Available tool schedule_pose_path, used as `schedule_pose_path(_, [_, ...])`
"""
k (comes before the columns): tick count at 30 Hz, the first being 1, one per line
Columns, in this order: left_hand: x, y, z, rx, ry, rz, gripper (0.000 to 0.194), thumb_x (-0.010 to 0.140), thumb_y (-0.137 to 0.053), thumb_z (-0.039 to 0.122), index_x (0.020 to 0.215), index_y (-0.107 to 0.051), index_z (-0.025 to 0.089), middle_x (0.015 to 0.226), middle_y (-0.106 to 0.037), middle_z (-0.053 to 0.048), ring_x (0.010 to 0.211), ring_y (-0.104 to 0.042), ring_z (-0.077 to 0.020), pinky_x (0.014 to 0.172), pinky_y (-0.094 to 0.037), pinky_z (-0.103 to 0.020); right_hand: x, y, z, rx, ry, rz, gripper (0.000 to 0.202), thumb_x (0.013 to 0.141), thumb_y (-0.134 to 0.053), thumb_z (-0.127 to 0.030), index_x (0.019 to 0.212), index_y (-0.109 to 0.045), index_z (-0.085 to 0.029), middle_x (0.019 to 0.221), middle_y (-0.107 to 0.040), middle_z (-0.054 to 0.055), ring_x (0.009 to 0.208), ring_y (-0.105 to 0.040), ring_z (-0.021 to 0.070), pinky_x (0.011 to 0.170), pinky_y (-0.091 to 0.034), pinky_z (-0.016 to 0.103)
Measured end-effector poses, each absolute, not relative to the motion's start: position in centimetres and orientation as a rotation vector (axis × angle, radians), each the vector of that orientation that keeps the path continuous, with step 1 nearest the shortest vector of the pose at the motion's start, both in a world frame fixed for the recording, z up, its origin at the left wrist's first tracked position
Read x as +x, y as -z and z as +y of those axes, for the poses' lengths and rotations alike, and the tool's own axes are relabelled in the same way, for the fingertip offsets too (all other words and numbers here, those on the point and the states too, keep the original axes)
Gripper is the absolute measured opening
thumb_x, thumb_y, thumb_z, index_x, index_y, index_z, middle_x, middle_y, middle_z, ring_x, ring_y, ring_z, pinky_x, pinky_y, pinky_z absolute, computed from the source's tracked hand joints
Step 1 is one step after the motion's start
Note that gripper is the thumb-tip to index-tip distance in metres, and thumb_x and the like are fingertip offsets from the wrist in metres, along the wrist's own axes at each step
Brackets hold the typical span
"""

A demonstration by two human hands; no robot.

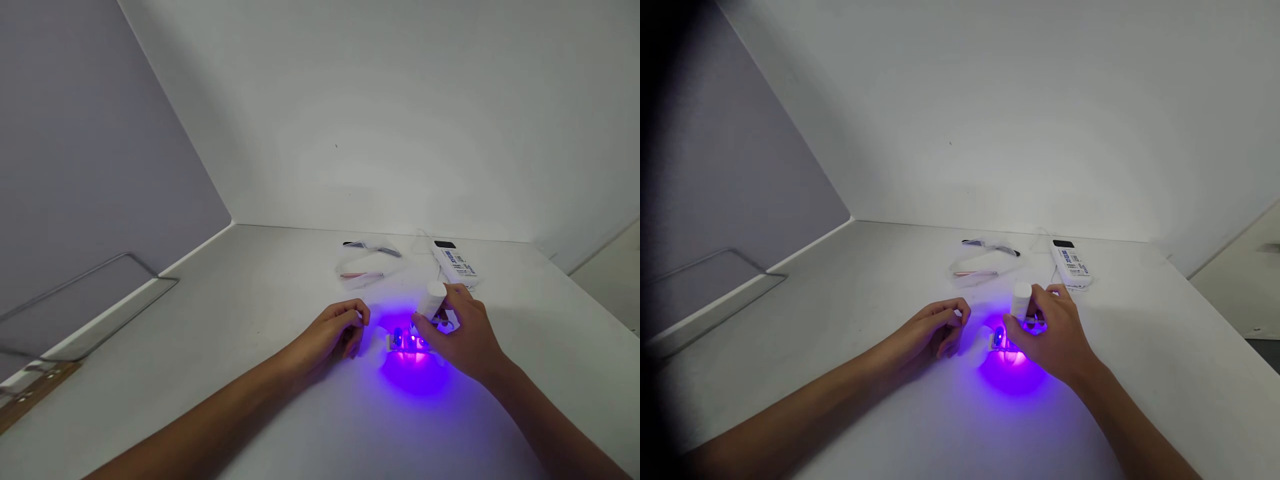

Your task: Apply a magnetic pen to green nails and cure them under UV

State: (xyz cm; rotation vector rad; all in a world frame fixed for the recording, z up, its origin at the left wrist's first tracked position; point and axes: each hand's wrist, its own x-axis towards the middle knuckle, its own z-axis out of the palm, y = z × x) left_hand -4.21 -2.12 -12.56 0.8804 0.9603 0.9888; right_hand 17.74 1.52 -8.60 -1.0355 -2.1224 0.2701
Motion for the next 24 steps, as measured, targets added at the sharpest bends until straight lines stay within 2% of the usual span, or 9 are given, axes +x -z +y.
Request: schedule_pose_path(24, [-4.11,12.63,-2.03,0.870,-0.994,0.951,0.006,0.074,-0.051,0.018,0.070,-0.055,0.018,0.042,-0.045,0.005,0.042,-0.035,-0.0110,0.052,-0.036,-0.025,17.68,8.51,1.47,-1.035,-0.250,-2.123,0.020,0.078,-0.060,-0.027,0.064,-0.047,-0.023,0.056,-0.052,-0.003,0.048,-0.046,0.0128,0.052,-0.040,0.028])
